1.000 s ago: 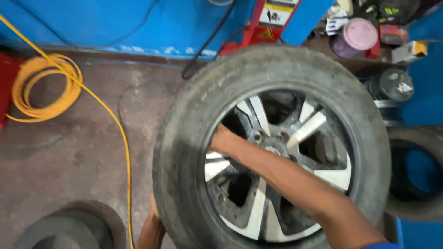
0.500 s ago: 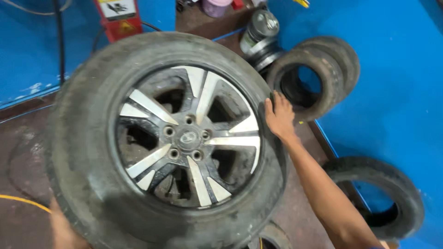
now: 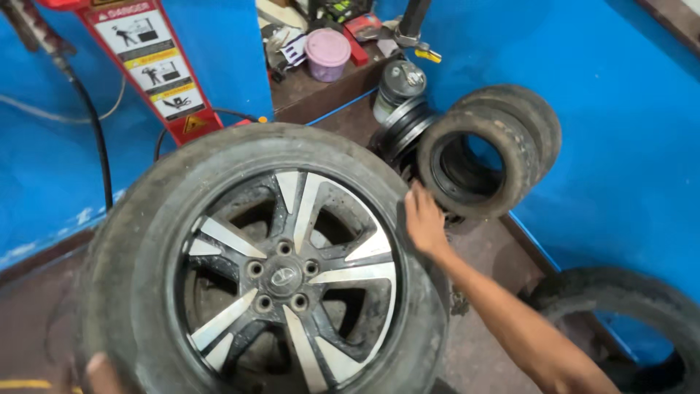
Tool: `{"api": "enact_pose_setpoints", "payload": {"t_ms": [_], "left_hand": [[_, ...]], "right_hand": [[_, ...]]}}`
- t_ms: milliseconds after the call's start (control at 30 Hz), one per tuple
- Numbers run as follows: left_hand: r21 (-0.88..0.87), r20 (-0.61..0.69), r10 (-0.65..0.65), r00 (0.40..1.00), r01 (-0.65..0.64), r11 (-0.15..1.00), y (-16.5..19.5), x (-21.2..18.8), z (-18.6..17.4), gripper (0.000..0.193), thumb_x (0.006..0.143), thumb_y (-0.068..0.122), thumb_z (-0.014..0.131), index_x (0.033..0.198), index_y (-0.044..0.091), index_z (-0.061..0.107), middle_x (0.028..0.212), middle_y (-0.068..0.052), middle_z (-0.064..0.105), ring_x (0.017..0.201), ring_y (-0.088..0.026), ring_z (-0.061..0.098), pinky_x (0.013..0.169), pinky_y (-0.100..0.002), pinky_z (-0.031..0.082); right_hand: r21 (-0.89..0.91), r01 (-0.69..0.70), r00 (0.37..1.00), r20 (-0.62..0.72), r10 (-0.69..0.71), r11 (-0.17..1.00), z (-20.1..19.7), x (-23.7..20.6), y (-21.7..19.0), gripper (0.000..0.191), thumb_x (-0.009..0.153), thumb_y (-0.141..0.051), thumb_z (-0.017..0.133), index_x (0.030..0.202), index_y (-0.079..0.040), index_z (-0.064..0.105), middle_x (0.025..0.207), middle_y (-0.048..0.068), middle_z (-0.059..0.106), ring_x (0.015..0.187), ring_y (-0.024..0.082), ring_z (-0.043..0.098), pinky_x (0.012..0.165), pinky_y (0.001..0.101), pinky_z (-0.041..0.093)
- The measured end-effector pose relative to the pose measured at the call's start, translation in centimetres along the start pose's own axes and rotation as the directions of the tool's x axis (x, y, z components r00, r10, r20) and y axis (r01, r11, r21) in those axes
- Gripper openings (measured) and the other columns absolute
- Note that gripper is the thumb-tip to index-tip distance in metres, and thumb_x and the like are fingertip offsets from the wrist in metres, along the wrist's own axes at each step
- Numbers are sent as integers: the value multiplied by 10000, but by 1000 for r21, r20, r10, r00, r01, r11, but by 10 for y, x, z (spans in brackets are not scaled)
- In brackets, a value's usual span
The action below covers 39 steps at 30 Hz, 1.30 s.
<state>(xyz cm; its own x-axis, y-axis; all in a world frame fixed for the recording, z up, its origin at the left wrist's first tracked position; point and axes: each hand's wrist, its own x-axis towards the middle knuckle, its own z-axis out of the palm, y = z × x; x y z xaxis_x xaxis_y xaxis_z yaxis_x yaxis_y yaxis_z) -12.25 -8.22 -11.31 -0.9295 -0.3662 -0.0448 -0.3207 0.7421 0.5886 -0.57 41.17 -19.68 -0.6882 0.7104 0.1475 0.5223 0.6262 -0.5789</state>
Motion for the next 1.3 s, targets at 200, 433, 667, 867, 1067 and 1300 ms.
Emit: {"api": "enact_pose_setpoints", "payload": {"t_ms": [200,433,667,867,1067,1300], "left_hand": [[-422,29,630,776,-562,712,169,-112,11,565,929,260,712,1383,-48,575,1464,-292,544,1386,-433,503,1130,-464,383],[-445,195,485,853,-363,818,249,-124,2,434,975,332,642,1340,99,674,1236,-130,768,800,-409,691,740,-468,529],[-26,-111,160,981,-164,986,122,-111,84,564,909,365,599,1221,-101,656,1162,-332,675,1111,-479,632,943,-527,479],[-132,-54,-375,926,365,922,34,-84,132,647,1077,495,466,1316,-98,565,1298,-359,584,1222,-488,568,1043,-518,439],[31,-133,-251,959,257,966,22,-19,143,611,1082,470,461,1337,-75,568,1334,-337,574,1245,-477,554,1060,-515,423],[80,-98,-184,978,192,978,28,-5,176,573,1088,442,454,1363,-48,571,1375,-311,563,1272,-464,538,1081,-512,404]], "right_hand": [[352,456,866,-386,-316,817,-106,243,-87,679,1183,-414,245,1661,56,139,1765,206,116,1650,328,121,1350,372,90],[972,-233,861,189,-472,-34,-109,345,-129,676,899,-645,308,1088,-80,627,995,105,698,949,282,630,941,451,503],[933,136,981,-80,-174,334,-101,248,-113,572,1038,-515,435,1348,-58,587,1318,105,657,1180,256,651,1058,439,525],[268,419,892,-300,-338,868,-27,159,-50,711,1246,-356,497,1623,97,99,1683,335,183,1622,429,204,1349,495,150],[224,472,880,-184,-438,853,-29,188,-38,610,1237,-234,455,1558,131,86,1541,358,280,1461,432,337,1271,507,242],[404,502,862,-162,-480,765,-37,170,-41,492,1272,-187,398,1525,105,93,1460,259,393,1357,292,459,1271,441,369]]}}
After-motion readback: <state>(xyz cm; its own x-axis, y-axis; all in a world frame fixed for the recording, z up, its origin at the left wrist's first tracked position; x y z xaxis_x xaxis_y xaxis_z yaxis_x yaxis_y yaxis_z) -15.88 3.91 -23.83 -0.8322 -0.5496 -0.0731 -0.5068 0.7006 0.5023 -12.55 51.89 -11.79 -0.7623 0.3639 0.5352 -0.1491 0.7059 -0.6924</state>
